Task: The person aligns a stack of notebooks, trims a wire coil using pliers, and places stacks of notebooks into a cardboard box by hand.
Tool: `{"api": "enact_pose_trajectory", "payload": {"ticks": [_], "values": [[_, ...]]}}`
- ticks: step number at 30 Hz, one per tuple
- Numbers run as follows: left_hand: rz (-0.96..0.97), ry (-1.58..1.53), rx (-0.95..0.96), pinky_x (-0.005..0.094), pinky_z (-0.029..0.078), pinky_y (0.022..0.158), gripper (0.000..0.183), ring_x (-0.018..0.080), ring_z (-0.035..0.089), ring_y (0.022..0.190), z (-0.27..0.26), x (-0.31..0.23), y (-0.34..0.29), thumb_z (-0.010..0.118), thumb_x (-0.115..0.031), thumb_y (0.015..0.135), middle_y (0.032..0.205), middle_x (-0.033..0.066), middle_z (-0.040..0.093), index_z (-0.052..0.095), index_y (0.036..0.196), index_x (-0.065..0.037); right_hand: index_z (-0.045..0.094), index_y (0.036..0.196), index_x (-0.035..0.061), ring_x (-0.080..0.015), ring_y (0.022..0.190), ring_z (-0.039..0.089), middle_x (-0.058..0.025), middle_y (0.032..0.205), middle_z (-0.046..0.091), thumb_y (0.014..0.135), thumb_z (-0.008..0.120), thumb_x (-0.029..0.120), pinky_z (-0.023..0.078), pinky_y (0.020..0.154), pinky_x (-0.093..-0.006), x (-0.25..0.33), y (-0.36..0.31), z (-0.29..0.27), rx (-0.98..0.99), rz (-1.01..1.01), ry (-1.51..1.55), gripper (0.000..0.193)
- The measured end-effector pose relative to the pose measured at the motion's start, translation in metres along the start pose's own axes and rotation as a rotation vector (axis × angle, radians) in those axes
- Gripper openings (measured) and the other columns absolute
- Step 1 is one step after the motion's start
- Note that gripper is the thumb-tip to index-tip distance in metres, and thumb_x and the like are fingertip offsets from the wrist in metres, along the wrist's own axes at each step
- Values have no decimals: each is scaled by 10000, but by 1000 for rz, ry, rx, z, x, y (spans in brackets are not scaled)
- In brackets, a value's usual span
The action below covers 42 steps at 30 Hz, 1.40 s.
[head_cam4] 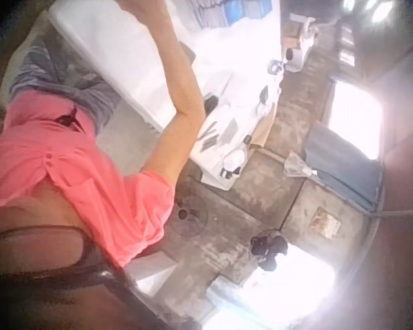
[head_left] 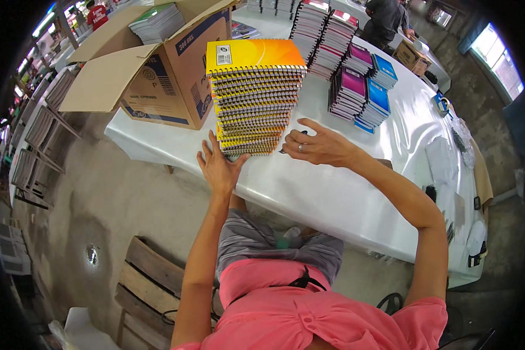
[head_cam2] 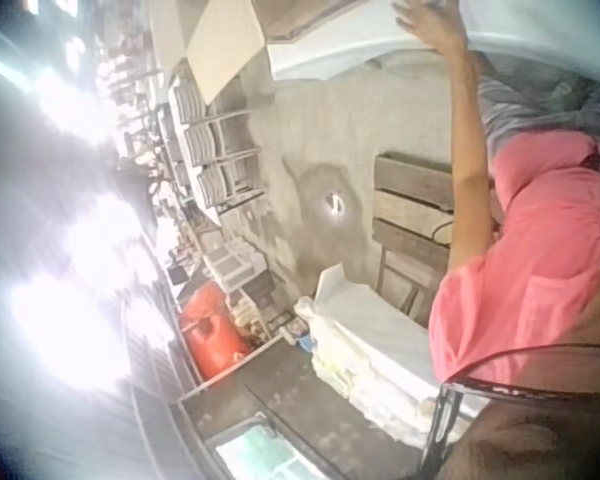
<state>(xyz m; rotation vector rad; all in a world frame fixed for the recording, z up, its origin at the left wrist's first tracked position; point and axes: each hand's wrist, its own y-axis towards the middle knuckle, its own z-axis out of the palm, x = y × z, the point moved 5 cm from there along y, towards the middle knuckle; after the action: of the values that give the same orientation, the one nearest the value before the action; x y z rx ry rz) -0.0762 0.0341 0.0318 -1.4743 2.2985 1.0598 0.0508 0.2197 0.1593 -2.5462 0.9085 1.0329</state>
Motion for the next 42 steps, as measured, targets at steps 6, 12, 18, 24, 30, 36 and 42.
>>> {"api": "enact_pose_trajectory", "payload": {"ticks": [6,12,18,24,30,36,42], "values": [[-34,-31,42,545,176,1138,1181,421,324,1384,-4,-7,0,783,-594,650,1428,215,464,225,1488,23,522,1274,106,-118,1231,449,12,1228,530,863,606,177,370,1039,-374,13,7,16,21,-82,-111,425],[-51,-48,58,532,163,1146,1172,415,309,1395,-6,-4,0,789,-574,655,1402,214,494,221,1488,23,538,1222,79,-135,1206,456,-6,1175,551,850,585,193,368,1006,-334,18,10,19,-40,-65,-196,392],[-36,-37,40,526,165,1148,1172,413,313,1394,-4,-5,0,794,-571,648,1402,215,493,229,1488,18,532,1239,78,-116,1185,443,-1,1163,535,845,582,202,373,949,-299,17,5,15,-27,-102,-230,416],[-49,-38,34,529,181,1143,1169,414,322,1389,-4,-2,0,796,-578,641,1402,216,492,243,1488,10,522,1261,90,-104,1157,437,15,1114,525,844,583,207,368,940,-293,16,4,21,-6,-97,-271,438],[-44,-42,38,535,184,1140,1170,417,328,1385,-4,-4,0,798,-577,636,1410,216,484,249,1485,11,481,1323,126,-114,1175,419,10,1233,494,865,583,212,374,911,-309,18,-2,27,14,-96,-265,477],[-39,-50,32,542,184,1138,1169,418,331,1381,-5,-4,0,793,-583,637,1425,210,469,250,1485,11,497,1302,84,-107,1148,443,8,1161,520,827,594,229,382,920,-284,16,1,27,-30,-106,-251,506],[-32,-24,24,537,188,1138,1183,412,338,1378,-3,-3,0,792,-591,630,1423,208,470,246,1487,15,639,1094,23,-173,988,536,-32,1017,595,788,612,206,430,776,-296,29,10,19,-54,41,-129,357]]}}
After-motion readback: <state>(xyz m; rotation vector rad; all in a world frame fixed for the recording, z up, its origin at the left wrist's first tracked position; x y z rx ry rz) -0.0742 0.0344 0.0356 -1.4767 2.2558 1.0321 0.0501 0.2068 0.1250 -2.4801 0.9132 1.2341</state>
